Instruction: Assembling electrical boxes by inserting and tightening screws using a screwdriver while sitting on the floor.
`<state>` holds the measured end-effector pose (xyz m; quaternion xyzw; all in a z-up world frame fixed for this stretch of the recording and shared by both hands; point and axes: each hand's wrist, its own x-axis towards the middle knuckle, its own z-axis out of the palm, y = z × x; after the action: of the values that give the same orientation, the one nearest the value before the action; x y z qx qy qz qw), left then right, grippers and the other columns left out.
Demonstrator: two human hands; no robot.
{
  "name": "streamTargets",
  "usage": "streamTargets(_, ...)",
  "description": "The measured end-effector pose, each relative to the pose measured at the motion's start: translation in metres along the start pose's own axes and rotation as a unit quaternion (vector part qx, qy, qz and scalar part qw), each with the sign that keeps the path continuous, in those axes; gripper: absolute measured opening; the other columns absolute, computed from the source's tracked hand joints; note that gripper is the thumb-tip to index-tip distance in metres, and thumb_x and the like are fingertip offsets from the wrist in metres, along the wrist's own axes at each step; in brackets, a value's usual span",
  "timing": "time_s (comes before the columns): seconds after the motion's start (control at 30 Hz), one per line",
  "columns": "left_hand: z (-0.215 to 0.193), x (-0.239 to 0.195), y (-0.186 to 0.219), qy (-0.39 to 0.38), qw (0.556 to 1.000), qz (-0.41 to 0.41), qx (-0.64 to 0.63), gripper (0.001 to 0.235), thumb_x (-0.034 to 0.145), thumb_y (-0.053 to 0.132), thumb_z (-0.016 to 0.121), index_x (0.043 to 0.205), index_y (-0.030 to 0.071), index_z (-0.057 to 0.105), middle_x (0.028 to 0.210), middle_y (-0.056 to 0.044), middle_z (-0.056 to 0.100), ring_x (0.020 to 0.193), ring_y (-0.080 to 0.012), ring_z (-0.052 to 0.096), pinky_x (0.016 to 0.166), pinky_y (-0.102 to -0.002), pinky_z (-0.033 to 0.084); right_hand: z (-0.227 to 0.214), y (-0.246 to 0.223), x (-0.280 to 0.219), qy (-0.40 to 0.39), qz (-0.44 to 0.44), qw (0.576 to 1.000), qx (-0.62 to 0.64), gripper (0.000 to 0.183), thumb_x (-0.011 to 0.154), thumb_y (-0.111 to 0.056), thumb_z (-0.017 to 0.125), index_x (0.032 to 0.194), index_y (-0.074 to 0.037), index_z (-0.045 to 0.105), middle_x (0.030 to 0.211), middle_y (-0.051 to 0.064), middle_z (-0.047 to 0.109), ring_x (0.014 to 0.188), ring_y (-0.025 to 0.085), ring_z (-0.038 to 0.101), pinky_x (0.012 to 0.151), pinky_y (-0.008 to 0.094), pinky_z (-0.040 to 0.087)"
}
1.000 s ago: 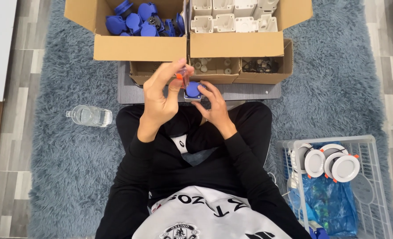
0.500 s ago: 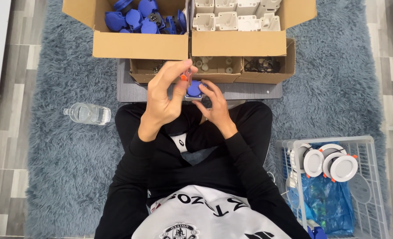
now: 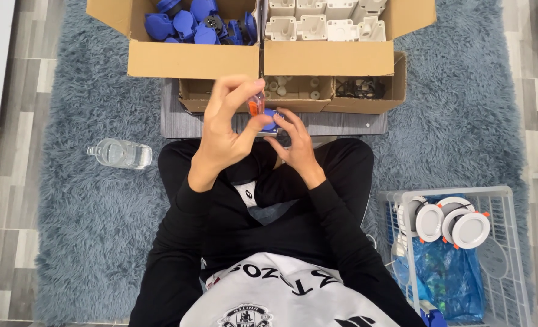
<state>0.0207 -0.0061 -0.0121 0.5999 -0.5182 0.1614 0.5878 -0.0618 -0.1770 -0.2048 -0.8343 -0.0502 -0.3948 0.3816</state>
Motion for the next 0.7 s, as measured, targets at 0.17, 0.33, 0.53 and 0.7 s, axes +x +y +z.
streamTargets(0.17,-0.003,-0.001,0.003,0.008,1.0,0.001,0.01,0.041,0.113,0.01,0.067,0.153,0.006,0.062,0.116,-0.015,0.07,0.101,-0.0308,0.071,0.095,-0.046,0.06,0.001,0.002,0.0,0.0,0.0,1.0,-0.002,0.066,0.09,-0.017,0.095,0.149,-0.015,0.065,0.15,0.016,0.065,0.133,0.038,0.068,0.108,0.05,0.059)
streamTargets(0.33,-0.011,-0.001,0.009,-0.066,0.997,-0.023,-0.007,0.053,0.113,0.014,0.069,0.163,0.008,0.051,0.129,-0.017,0.073,0.114,-0.0354,0.074,0.102,-0.051,0.06,0.001,0.004,-0.002,-0.003,0.001,1.0,-0.003,0.067,0.09,-0.017,0.095,0.15,-0.016,0.065,0.15,0.016,0.065,0.133,0.039,0.068,0.107,0.051,0.059)
streamTargets(0.53,-0.02,0.005,0.021,-0.152,0.987,-0.038,0.041,0.06,0.116,0.004,0.063,0.168,0.005,0.035,0.131,-0.028,0.07,0.111,-0.0485,0.076,0.094,-0.059,0.063,0.002,0.005,-0.003,-0.01,0.001,1.0,-0.006,0.067,0.091,-0.019,0.095,0.151,-0.016,0.064,0.151,0.016,0.064,0.133,0.039,0.068,0.108,0.051,0.058)
streamTargets(0.7,-0.027,0.008,0.02,-0.133,0.99,-0.014,0.052,0.064,0.112,0.002,0.07,0.168,0.004,0.038,0.113,-0.022,0.073,0.101,-0.0438,0.078,0.09,-0.055,0.066,0.003,0.007,-0.004,-0.009,0.008,1.0,0.0,0.067,0.091,-0.018,0.095,0.151,-0.016,0.065,0.151,0.016,0.064,0.132,0.037,0.069,0.108,0.049,0.059)
